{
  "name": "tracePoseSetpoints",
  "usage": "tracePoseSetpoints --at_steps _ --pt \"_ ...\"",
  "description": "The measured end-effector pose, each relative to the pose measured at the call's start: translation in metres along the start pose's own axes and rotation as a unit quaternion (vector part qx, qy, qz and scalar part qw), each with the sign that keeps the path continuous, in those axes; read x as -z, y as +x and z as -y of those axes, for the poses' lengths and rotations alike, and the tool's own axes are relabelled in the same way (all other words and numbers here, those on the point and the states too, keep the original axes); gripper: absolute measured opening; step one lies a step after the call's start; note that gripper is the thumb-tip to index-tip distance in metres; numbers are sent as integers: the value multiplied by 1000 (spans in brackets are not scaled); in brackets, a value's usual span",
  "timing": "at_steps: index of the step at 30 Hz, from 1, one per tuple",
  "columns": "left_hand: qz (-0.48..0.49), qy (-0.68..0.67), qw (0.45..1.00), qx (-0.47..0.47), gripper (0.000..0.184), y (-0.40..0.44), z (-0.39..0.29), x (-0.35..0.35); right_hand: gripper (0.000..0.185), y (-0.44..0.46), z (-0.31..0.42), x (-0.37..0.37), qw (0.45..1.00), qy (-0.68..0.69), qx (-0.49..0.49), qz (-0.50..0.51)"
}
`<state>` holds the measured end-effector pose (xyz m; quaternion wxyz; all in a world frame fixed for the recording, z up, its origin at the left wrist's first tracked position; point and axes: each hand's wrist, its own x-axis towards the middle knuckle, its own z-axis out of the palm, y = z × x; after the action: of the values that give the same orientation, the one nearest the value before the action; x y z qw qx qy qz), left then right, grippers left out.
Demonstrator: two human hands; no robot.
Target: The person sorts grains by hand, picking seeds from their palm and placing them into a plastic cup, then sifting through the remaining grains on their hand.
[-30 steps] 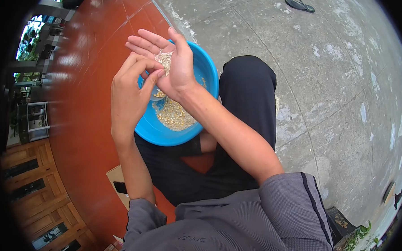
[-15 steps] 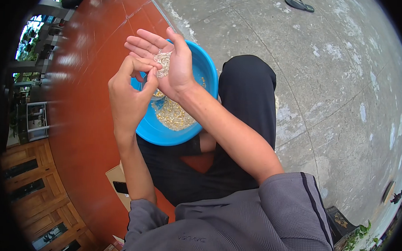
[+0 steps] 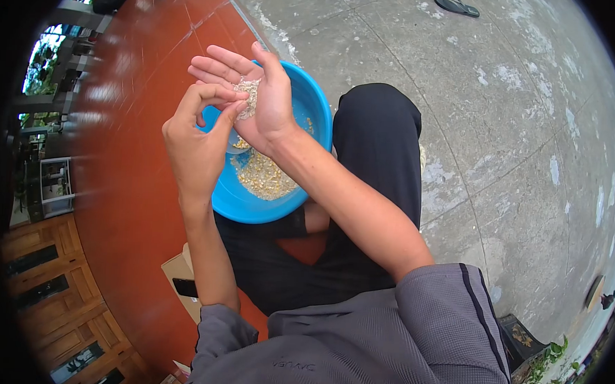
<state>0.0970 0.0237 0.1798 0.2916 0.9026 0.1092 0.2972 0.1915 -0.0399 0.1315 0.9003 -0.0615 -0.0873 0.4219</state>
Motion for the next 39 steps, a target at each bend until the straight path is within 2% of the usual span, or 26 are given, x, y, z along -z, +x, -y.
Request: tracePoseSetpoints --at_steps 5,10,14,17,20,21,25,31,35,39 --pt "20 -25 999 -13 14 0 9 -3 80 -1 1 -1 1000 -8 3 -3" --pt "34 6 999 3 12 -2 9 -4 80 0 -1 1 1000 -8 -1 0" --pt "19 -20 999 30 20 -2 6 0 80 2 -1 5 1000 18 -1 3" --pt "-50 -77 995 47 25 -4 25 7 80 3 1 6 1000 30 6 2" --pt "-154 -225 960 68 29 -2 58 4 80 6 4 8 999 36 23 -4" --pt "-166 -227 956 84 29 -3 75 3 80 7 5 8 999 36 30 -6" --pt "-149 -224 949 165 26 -11 121 -18 79 8 10 9 998 41 43 -15" --pt "-133 -157 955 211 14 -7 138 -40 76 8 9 7 997 52 39 -33" --pt "-112 -65 950 286 19 1 111 -37 76 9 8 7 997 55 39 -33" --pt "-125 -81 951 270 23 1 125 -41 76 9 9 6 997 61 40 -34"
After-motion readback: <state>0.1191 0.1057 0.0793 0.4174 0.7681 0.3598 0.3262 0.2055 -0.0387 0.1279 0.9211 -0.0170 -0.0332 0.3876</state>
